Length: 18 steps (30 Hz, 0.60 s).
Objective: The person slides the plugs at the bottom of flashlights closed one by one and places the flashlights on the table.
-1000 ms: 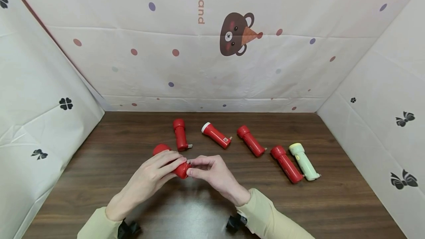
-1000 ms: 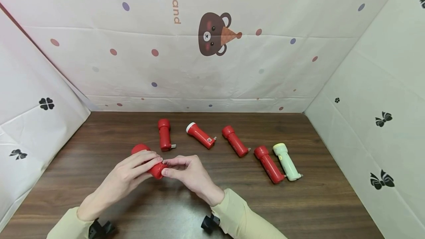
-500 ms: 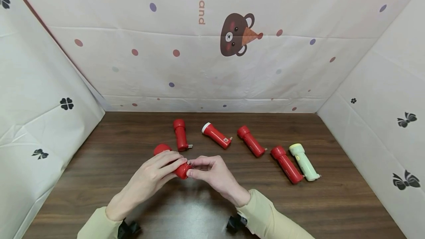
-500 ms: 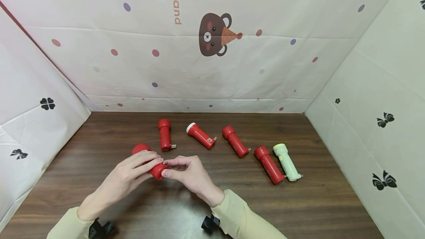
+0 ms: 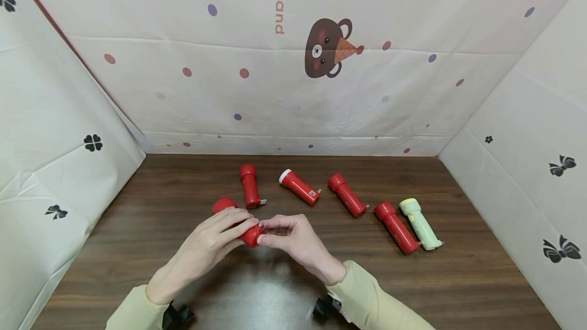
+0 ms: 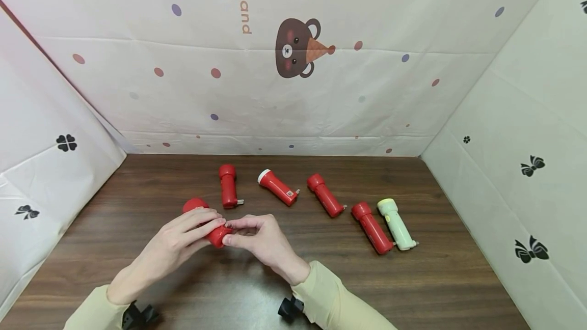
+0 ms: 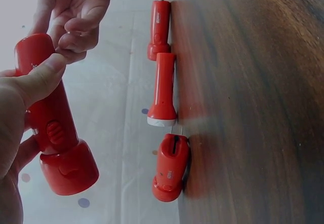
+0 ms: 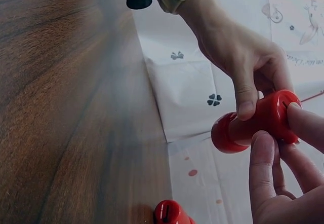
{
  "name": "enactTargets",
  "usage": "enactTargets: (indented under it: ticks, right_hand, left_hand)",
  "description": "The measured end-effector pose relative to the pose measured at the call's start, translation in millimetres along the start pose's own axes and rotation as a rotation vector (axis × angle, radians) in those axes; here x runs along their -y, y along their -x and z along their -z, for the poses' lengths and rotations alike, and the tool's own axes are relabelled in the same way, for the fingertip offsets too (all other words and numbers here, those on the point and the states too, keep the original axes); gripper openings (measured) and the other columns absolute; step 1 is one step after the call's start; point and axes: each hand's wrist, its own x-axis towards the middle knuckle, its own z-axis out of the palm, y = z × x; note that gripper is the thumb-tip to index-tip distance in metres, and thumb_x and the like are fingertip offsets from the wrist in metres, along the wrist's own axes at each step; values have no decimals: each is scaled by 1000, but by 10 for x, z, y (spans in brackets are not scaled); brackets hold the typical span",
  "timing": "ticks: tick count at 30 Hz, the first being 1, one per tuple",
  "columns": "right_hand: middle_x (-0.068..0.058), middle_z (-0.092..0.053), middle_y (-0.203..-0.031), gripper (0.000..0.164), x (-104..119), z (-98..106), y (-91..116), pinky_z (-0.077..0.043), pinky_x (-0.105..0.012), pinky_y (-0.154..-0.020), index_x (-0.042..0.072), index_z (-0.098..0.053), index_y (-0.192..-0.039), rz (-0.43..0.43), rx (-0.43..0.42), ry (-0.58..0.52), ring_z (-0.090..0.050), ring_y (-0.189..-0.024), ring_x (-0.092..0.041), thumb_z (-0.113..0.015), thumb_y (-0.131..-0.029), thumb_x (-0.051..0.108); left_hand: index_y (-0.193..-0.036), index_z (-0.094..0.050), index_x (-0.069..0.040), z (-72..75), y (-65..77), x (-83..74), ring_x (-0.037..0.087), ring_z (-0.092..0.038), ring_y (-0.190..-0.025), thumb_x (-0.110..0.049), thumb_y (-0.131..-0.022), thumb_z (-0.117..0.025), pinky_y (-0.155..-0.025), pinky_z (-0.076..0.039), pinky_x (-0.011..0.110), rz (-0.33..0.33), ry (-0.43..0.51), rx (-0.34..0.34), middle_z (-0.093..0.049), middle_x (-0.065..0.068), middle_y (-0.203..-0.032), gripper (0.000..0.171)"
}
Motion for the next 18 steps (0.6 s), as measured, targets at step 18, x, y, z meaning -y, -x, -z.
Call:
enactTargets:
  ticks: [18]
  right_hand:
    - [-31,-74,-112,33,-18,-33,13,-58,-15,-78,-6,-76,-118,67,-25,47,-69,-85,1,-82,-87,3]
  left_hand:
    - [-127,-74,-17,-6,-2,-4,19,-68,-114,-42,-109,-45,-116,-42,15,-9,-6,0,-73,1,-123,43]
